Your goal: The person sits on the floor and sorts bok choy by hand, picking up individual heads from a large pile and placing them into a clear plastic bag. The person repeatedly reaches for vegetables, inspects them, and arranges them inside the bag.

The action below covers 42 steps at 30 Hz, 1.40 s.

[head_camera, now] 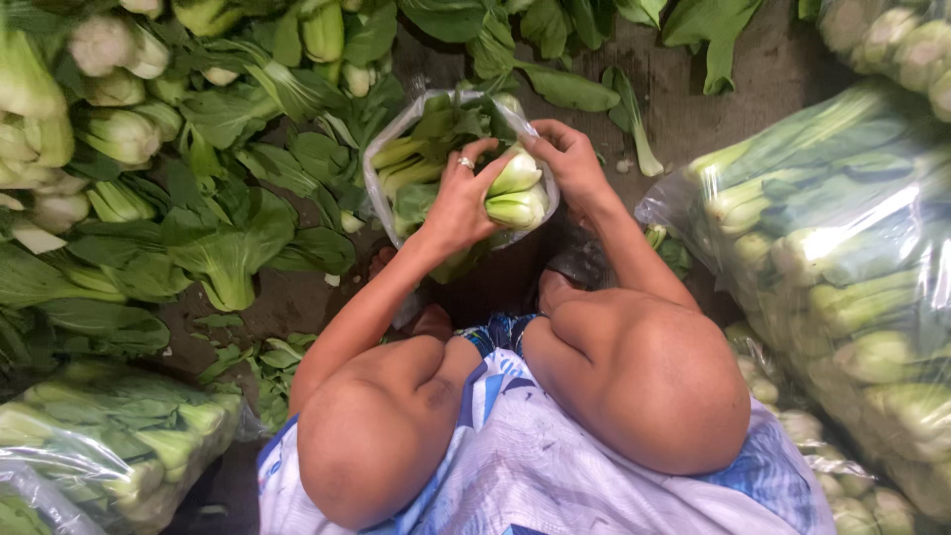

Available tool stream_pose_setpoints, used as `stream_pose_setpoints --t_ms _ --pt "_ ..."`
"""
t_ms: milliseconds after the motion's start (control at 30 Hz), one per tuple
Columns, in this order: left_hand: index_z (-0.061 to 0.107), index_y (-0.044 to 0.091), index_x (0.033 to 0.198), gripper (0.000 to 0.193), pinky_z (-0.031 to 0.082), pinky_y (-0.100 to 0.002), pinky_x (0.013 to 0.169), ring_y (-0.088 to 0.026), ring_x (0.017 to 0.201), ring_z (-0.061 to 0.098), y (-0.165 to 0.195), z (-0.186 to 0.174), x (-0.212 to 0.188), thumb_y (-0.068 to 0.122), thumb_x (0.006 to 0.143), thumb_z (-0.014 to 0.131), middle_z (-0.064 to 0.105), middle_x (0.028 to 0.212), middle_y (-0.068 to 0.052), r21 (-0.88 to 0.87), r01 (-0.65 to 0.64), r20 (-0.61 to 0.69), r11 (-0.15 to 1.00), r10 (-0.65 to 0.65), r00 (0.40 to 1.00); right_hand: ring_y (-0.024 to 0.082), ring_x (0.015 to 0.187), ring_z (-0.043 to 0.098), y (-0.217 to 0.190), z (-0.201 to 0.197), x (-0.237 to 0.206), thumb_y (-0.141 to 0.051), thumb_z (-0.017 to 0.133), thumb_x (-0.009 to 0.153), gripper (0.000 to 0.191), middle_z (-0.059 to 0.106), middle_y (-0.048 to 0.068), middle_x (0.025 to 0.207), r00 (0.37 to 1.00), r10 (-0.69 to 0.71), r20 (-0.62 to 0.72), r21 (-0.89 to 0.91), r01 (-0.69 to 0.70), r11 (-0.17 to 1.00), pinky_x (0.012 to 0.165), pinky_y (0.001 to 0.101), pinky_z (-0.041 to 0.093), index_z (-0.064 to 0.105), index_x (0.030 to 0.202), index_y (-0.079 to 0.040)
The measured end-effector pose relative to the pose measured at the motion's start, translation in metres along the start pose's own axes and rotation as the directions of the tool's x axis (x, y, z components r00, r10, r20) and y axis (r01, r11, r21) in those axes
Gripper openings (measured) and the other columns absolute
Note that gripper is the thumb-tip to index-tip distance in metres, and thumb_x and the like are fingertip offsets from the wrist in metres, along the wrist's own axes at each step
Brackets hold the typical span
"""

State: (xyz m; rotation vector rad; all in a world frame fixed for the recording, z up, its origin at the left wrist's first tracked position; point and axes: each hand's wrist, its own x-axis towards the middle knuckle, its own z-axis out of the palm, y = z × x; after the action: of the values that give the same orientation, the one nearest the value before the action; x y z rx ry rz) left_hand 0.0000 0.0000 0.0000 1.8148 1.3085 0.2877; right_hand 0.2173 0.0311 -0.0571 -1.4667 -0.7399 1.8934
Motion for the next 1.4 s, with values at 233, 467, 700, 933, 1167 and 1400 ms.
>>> stream_pose_setpoints --t_ms 233,467,700,933,1167,1400 --pt "0.041 0.009 0.151 0.101 0.054 -0.040 0.096 -0.030 0.113 0.069 0.059 -0.074 -0.008 0.041 0.072 0.095 0.070 0.123 -0.012 -0.213 0.228 -0.023 0.950 -0.239 0.971 0.008 0.095 0.061 -0.005 -0.022 0.018 -0.011 0.072 0.096 0.026 0.066 0.000 0.102 0.976 -0.126 0.177 -0.097 0.145 0.985 0.086 0.0258 0.050 0.062 0.117 0.002" --pt "0.034 0.001 0.149 0.122 0.049 -0.043 0.074 -0.031 0.093 0.063 0.032 -0.032 0.047 0.063 0.060 0.090 0.064 0.109 -0.018 0.444 0.119 -0.306 0.888 0.025 0.952 0.005 0.095 0.063 -0.022 -0.012 0.031 -0.027 0.054 0.104 0.030 0.071 -0.005 0.104 0.968 -0.096 0.233 -0.255 0.156 0.954 0.084 0.0222 0.051 0.064 0.119 -0.002" --pt "0.047 0.005 0.142 0.107 0.049 -0.042 0.079 -0.030 0.101 0.060 -0.009 0.021 0.060 0.078 0.069 0.074 0.063 0.112 -0.015 0.596 0.192 -0.390 0.780 0.071 0.918 0.004 0.075 0.046 -0.003 -0.027 0.047 -0.033 0.053 0.112 0.033 0.056 -0.007 0.083 0.986 -0.079 0.147 -0.271 0.117 0.956 0.065 0.0244 0.041 0.062 0.097 -0.004" --pt "0.044 0.003 0.145 0.102 0.048 -0.040 0.083 -0.026 0.102 0.057 -0.011 0.030 0.053 0.071 0.075 0.072 0.060 0.127 -0.011 0.622 0.158 -0.411 0.767 0.148 0.900 0.005 0.077 0.053 -0.010 -0.027 0.055 -0.032 0.058 0.104 0.027 0.062 -0.005 0.086 0.992 0.047 0.117 -0.067 -0.039 0.997 0.068 0.0241 0.045 0.065 0.096 -0.007" --pt "0.041 -0.007 0.146 0.096 0.050 -0.042 0.084 -0.029 0.102 0.058 -0.017 0.027 0.056 0.067 0.089 0.068 0.060 0.123 -0.017 0.600 0.077 -0.257 0.797 0.101 0.961 0.012 0.068 0.051 -0.032 -0.021 0.062 -0.024 0.069 0.109 0.032 0.059 0.004 0.079 0.968 -0.228 0.101 -0.379 0.249 0.891 0.062 0.0342 0.043 0.059 0.090 -0.001" --pt "0.039 -0.007 0.144 0.093 0.050 -0.042 0.085 -0.031 0.107 0.060 -0.019 0.024 0.054 0.059 0.086 0.070 0.061 0.130 -0.020 0.509 0.020 -0.213 0.860 0.103 0.972 0.031 0.069 0.061 -0.046 -0.011 0.041 -0.016 0.058 0.114 0.025 0.060 0.018 0.080 0.495 -0.745 0.446 -0.648 0.753 0.113 0.061 0.0383 0.046 0.058 0.096 0.002"
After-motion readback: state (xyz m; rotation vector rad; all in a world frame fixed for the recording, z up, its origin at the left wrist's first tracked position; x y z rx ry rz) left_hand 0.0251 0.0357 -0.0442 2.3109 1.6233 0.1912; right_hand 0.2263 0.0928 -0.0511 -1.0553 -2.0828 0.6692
